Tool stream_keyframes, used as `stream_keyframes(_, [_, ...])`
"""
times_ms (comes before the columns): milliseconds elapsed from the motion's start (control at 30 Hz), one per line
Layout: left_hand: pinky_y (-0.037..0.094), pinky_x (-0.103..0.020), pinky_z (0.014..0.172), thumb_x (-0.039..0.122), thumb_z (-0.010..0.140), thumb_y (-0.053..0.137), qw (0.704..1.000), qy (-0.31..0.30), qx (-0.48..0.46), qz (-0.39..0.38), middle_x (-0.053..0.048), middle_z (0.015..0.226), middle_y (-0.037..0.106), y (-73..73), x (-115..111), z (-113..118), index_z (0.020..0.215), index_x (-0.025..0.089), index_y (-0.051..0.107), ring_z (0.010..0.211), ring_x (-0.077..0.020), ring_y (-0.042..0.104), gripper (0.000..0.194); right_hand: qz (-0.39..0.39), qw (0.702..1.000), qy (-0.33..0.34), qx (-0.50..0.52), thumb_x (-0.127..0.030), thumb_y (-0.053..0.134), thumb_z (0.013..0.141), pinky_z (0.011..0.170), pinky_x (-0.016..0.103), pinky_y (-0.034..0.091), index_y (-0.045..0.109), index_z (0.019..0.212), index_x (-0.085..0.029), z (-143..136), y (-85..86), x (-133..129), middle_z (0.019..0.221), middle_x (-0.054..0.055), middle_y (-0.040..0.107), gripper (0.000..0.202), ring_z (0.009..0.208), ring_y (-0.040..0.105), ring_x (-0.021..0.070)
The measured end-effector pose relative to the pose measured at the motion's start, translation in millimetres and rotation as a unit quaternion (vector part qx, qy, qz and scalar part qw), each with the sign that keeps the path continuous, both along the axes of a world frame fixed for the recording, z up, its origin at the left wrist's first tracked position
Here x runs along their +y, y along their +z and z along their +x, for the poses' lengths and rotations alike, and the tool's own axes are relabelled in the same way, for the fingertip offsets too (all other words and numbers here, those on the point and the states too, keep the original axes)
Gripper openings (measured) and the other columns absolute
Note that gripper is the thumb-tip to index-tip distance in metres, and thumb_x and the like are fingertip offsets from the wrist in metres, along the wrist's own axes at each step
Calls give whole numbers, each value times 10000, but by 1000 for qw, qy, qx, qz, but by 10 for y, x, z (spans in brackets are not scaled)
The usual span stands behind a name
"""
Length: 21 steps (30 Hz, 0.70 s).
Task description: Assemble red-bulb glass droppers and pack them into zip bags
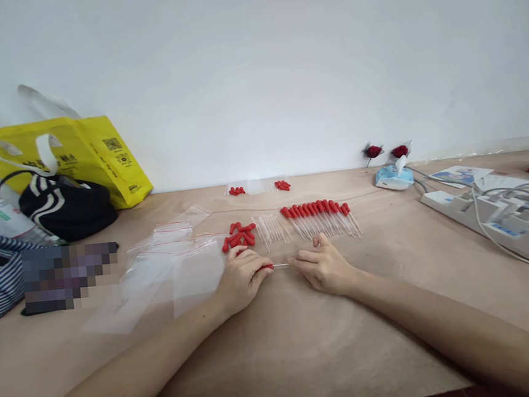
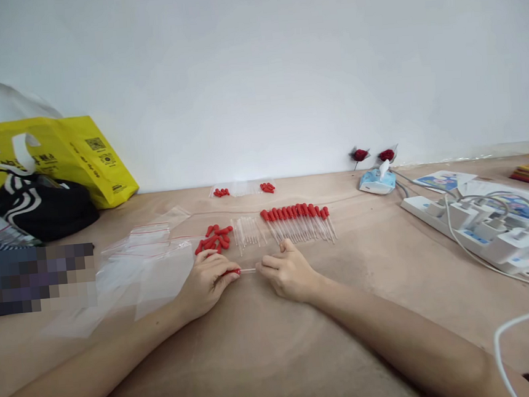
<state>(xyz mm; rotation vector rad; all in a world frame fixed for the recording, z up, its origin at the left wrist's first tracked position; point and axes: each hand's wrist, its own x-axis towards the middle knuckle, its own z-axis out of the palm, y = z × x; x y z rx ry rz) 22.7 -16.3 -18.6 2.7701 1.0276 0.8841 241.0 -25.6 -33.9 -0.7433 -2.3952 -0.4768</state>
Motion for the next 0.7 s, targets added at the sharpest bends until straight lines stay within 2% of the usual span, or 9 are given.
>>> stream_keyframes(167, [275, -375, 854, 225, 840, 457, 1000, 7, -18, 17, 18, 702, 668, 18, -6, 12, 778, 199, 607, 679, -137, 567, 164, -51, 998, 3, 39, -131, 409, 811, 666, 307, 216, 616, 862, -155, -9, 7, -14, 684, 4, 570, 215, 535, 386, 85])
stream_keyframes(333, [288, -379, 855, 226, 827, 459, 998, 37, -43, -22, 14, 717, 671, 16, -11, 17, 774, 204, 602, 682, -142, 573, 155, -92, 994, -8, 52, -162, 400, 832, 663, 307, 228, 611, 870, -162, -39, 39, -42, 713, 15, 584, 214, 591, 438, 102])
stream_keyframes(400, [300, -380, 845, 228, 820, 460, 997, 40, -48, -49, 15, 710, 669, 13, 1, 21, 766, 203, 600, 675, -145, 572, 152, -66, 997, -12, 32, -137, 380, 828, 659, 312, 225, 608, 868, -159, -33, 44, -20, 690, 12, 575, 233, 557, 415, 99])
stream_keyframes(500, [295, -389, 856, 230, 816, 458, 997, 37, -38, -60, 15, 711, 668, 17, 20, 29, 768, 203, 601, 675, -145, 573, 154, 15, 1000, -1, -17, -78, 338, 814, 651, 316, 213, 606, 857, -147, -12, 45, 33, 634, 4, 548, 280, 528, 389, 99])
stream_keyframes(600, [277, -399, 875, 235, 826, 452, 999, 29, -14, -25, 14, 706, 662, 28, 28, 37, 771, 200, 600, 681, -144, 574, 161, 73, 996, 2, -43, -60, 319, 809, 652, 315, 211, 601, 795, -142, -4, 44, 73, 615, 5, 532, 294, 535, 388, 104])
stream_keyframes(700, [251, -410, 908, 242, 837, 443, 1000, 20, 10, 19, 8, 689, 653, 31, 31, 49, 771, 191, 596, 687, -147, 571, 174, 82, 996, -19, -31, -74, 328, 805, 662, 315, 216, 598, 780, -140, -22, 31, 88, 623, 10, 527, 279, 524, 366, 102])
